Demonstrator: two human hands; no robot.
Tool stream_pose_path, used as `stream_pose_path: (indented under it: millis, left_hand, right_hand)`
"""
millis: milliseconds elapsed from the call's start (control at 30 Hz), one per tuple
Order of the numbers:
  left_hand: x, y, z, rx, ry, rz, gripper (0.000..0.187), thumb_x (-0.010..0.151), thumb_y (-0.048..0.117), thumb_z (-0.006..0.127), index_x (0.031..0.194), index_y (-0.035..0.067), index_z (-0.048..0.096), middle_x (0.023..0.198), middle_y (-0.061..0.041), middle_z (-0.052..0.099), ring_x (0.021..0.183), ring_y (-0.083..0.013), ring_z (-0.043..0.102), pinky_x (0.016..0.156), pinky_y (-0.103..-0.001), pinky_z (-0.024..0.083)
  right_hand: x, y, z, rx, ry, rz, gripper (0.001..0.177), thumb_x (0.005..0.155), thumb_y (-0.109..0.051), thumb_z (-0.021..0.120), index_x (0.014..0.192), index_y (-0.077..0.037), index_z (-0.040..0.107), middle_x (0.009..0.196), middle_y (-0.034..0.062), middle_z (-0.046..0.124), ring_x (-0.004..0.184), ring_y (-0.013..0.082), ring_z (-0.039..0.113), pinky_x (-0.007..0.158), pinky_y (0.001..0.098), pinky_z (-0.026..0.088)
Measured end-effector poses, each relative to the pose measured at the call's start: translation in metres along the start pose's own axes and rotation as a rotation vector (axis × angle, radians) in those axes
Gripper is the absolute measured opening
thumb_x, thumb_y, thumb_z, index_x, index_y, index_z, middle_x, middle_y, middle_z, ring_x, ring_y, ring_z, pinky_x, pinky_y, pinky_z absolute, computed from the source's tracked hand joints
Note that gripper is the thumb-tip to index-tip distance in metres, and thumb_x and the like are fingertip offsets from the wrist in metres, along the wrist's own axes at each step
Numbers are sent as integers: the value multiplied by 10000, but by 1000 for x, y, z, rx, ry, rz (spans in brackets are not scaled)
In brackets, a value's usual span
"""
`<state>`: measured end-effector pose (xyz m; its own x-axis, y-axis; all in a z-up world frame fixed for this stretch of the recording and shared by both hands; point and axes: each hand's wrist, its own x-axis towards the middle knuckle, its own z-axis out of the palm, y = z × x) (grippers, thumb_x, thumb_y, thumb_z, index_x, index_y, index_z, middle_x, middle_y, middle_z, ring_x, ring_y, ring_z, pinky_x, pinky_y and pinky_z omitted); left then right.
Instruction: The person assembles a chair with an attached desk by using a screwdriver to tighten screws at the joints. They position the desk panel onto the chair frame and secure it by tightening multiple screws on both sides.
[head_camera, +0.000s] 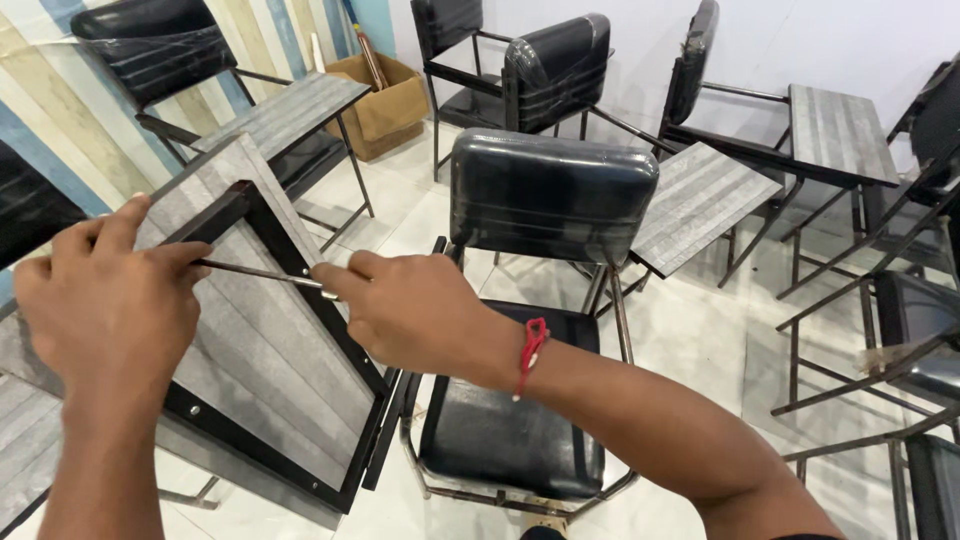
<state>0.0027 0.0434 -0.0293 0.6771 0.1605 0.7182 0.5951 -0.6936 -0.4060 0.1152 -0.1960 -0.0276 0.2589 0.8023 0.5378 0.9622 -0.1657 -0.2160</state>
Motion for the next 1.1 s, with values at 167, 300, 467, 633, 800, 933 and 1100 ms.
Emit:
stream_pose_path:
  millis: [167, 300, 467, 633, 800, 933, 1100]
  left_hand:
    - [-1, -6, 12, -38, 11, 3, 111, 917, 409, 790, 1024, 440, 801, 1383, 108, 690, 1271, -101, 582, 1066, -347, 399]
    - [2, -4, 21, -59, -13, -46, 117, 889, 403, 803, 1004, 418, 810, 1359, 124, 701, 1236, -101, 597, 1071, -343, 422]
    - [1, 0, 17, -87, -30, -65, 89, 897, 376, 823, 984, 386, 805, 1373, 147, 696, 1222, -104, 615, 1074, -336, 439]
    - [5, 4, 6, -220, -70, -121, 177, 883, 321, 836, 1040, 272, 772, 1424, 118, 683, 1250, -141, 624, 1022, -381, 446]
    - [17, 8, -6, -307, -121, -169, 420, 737, 318, 869, 1116, 202, 729, 1425, 58, 670, 1265, -219, 613, 977, -469, 438]
    - [19, 9, -10, -399, -151, -179, 417, 777, 322, 856, 1145, 196, 703, 1447, 67, 658, 1299, -212, 602, 1020, -480, 435]
    - [16, 11, -8, -344, -140, -165, 260, 808, 313, 844, 1024, 218, 733, 1459, 81, 658, 1302, -196, 603, 995, -449, 447]
  right_hand:
    - [5, -5, 2, 113, 6, 69, 471, 864, -97, 646, 1335, -79, 632, 975, 106, 728, 725, 263, 709, 579, 407, 547]
    - [22, 20, 6, 1097, -273, 561, 297, 939, -139, 626, 1210, -17, 645, 928, 98, 706, 622, 126, 615, 424, 254, 407]
    - [27, 55, 7, 1784, -497, 857, 199, 953, -112, 549, 1116, -10, 599, 918, 113, 687, 577, 89, 574, 314, 183, 336]
    - [23, 65, 15, 1450, -439, 715, 374, 921, -129, 563, 1258, 24, 620, 915, 107, 703, 540, 92, 576, 300, 185, 334]
    - [6, 59, 15, 870, -144, 348, 414, 898, -131, 630, 1295, -18, 662, 947, 126, 738, 705, 180, 687, 589, 284, 507]
    - [-1, 57, 12, 660, -102, 318, 398, 856, -177, 653, 1245, -109, 703, 941, 127, 750, 785, 239, 740, 759, 353, 577]
    - [-8, 53, 6, 582, 73, 52, 396, 871, -115, 676, 1264, -71, 690, 1024, 135, 711, 895, 290, 720, 802, 372, 574]
